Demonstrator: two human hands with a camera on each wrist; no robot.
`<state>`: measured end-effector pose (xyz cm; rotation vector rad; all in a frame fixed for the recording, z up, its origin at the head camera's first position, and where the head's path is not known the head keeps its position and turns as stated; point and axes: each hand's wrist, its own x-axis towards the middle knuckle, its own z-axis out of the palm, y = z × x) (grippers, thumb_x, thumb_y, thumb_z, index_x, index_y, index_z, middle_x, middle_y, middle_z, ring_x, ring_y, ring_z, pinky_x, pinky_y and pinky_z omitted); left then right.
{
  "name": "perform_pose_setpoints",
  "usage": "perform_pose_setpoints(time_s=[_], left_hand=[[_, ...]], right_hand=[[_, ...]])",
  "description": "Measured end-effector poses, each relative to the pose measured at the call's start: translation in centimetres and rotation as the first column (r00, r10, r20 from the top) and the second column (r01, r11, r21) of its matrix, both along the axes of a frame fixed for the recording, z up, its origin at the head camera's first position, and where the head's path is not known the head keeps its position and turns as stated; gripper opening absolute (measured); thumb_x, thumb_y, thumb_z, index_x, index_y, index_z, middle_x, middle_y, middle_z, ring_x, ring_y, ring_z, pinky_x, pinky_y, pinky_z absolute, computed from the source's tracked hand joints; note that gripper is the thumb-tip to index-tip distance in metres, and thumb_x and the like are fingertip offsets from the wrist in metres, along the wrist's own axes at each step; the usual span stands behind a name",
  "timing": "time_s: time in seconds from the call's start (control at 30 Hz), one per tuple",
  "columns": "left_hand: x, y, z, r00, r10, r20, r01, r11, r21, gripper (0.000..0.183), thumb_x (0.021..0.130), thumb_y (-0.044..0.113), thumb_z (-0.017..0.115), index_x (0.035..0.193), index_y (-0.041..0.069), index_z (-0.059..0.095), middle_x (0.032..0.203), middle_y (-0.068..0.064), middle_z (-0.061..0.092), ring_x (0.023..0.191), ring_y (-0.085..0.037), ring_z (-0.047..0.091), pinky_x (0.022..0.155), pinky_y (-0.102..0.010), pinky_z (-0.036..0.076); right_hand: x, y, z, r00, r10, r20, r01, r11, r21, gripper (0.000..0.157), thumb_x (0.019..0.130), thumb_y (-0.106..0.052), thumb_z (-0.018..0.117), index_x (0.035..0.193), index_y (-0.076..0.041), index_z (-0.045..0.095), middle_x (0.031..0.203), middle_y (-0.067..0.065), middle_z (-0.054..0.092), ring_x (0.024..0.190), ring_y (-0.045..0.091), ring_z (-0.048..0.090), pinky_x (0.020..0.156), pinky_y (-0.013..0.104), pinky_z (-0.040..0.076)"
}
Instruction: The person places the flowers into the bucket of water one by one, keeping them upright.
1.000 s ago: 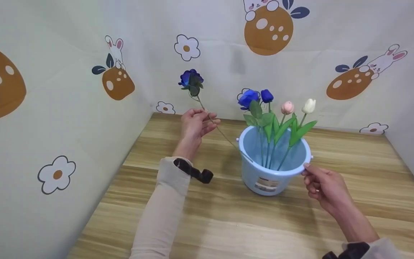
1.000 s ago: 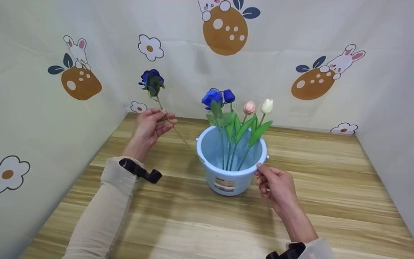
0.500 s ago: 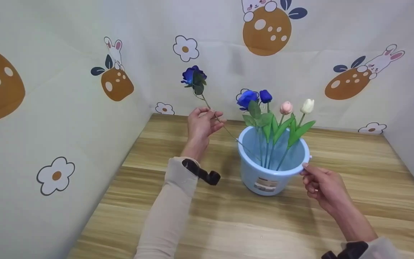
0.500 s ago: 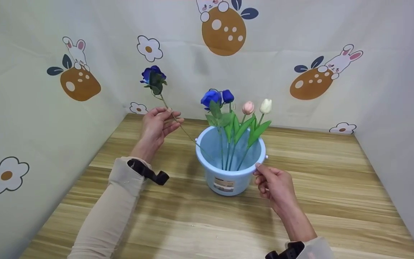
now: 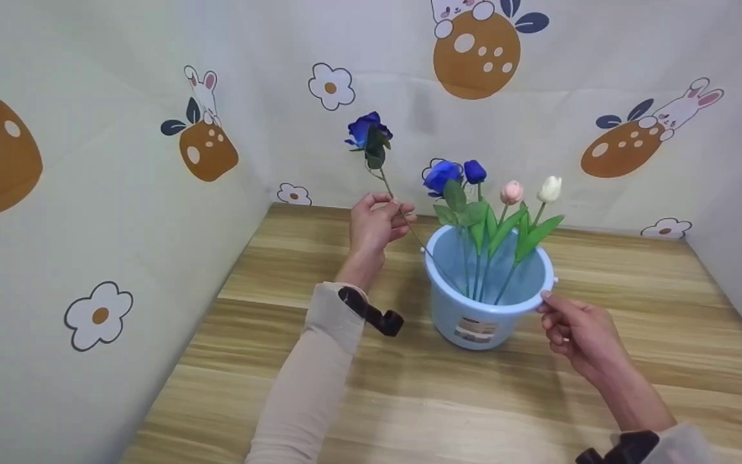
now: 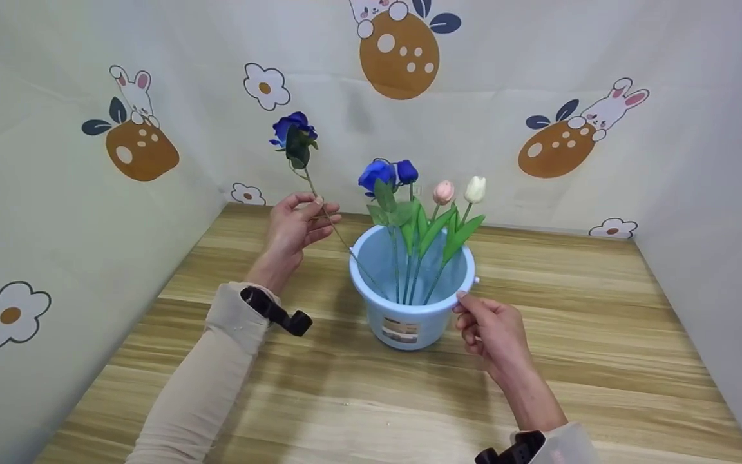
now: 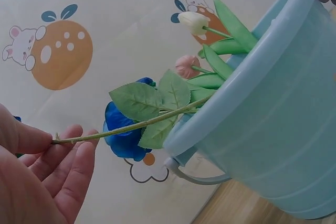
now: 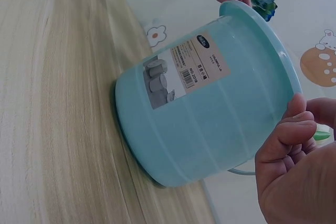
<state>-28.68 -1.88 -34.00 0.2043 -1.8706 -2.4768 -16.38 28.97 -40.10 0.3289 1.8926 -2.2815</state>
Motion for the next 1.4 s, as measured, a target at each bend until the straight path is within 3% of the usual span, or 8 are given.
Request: perform_pose_setpoints(time_s=[0.13,0.23,0.37,0.43,0.57,0.73,1.1,1.4], left_hand=[[0.1,0.3,-0.4,1.000,-0.008,-0.006,0.008,0.999,-0.041,0.011,0.107,0.008,0.060,0.115,0.001,0.062,0.107,-0.015,0.081,0.091,-0.021,0.080,0.075,-0.028,0.063],[0.1,0.6,-0.7,1.000,-0.011,-0.022,0.009,0.997,-0.074,0.013,0.106,0.008,0.061,0.115,-0.001,0.063,0.107,-0.016,0.081,0.099,-0.027,0.080,0.093,-0.036,0.061],[0.2,1.0,-1.0,0.999,-0.005,-0.047,0.001,0.995,-0.100,0.010,0.104,0.007,0.065,0.110,0.000,0.067,0.105,-0.015,0.081,0.105,-0.030,0.078,0.115,-0.047,0.048],[0.2,1.2,-1.2,0.998,0.009,-0.056,-0.016,0.992,-0.124,0.007,0.102,0.007,0.068,0.105,0.001,0.069,0.104,-0.014,0.081,0.104,-0.028,0.076,0.113,-0.045,0.047],[0.3,1.6,-1.5,0.998,0.033,-0.059,-0.045,0.979,-0.201,0.007,0.099,0.009,0.072,0.101,0.002,0.073,0.102,-0.010,0.075,0.101,-0.022,0.066,0.097,-0.035,0.050],[0.4,2.3,-1.9,0.999,0.012,-0.040,-0.023,0.960,-0.279,0.010,0.098,0.011,0.074,0.105,0.003,0.075,0.103,-0.006,0.070,0.102,-0.020,0.063,0.091,-0.032,0.051],[0.9,3.7,-3.0,0.999,-0.024,-0.023,0.014,0.934,-0.357,0.007,0.094,0.011,0.078,0.098,0.005,0.077,0.106,-0.007,0.072,0.100,-0.019,0.061,0.081,-0.027,0.048],[1.2,4.4,-3.7,0.999,-0.032,0.017,0.036,0.940,-0.340,0.008,0.093,0.008,0.080,0.100,0.004,0.079,0.105,-0.008,0.076,0.095,-0.017,0.067,0.079,-0.025,0.056]], right_hand=[[0.0,0.0,0.0,1.000,0.007,-0.003,-0.007,1.000,-0.001,0.038,0.108,-0.017,0.059,0.076,-0.011,0.076,0.061,-0.004,0.063,0.050,0.006,0.047,0.046,0.018,0.033],[-0.1,0.0,0.0,1.000,0.010,-0.006,-0.010,1.000,0.001,0.038,0.108,-0.018,0.059,0.075,-0.012,0.076,0.061,-0.004,0.063,0.050,0.005,0.047,0.046,0.018,0.033],[0.0,0.0,0.1,1.000,0.008,-0.010,-0.008,1.000,0.002,0.038,0.108,-0.018,0.059,0.075,-0.012,0.076,0.061,-0.004,0.063,0.050,0.005,0.046,0.047,0.018,0.033],[0.0,0.0,0.1,1.000,0.006,-0.011,-0.006,1.000,0.006,0.038,0.108,-0.018,0.059,0.075,-0.012,0.076,0.061,-0.004,0.063,0.050,0.005,0.046,0.047,0.018,0.032],[0.0,0.0,0.0,1.000,0.001,-0.011,-0.001,1.000,0.011,0.038,0.108,-0.018,0.059,0.075,-0.013,0.076,0.061,-0.004,0.064,0.050,0.005,0.046,0.047,0.018,0.032],[0.1,0.1,-0.1,1.000,-0.010,-0.008,0.011,1.000,0.017,0.037,0.108,-0.018,0.060,0.076,-0.012,0.076,0.062,-0.004,0.064,0.050,0.006,0.046,0.046,0.018,0.033],[0.1,0.1,-0.2,1.000,0.003,0.001,-0.004,1.000,0.026,0.036,0.108,-0.020,0.060,0.077,-0.012,0.076,0.063,-0.004,0.064,0.052,0.006,0.048,0.047,0.018,0.035],[0.0,0.1,-0.1,1.000,0.004,-0.002,-0.004,1.000,0.021,0.037,0.109,-0.021,0.058,0.077,-0.012,0.075,0.063,-0.004,0.063,0.052,0.006,0.046,0.047,0.018,0.033]])
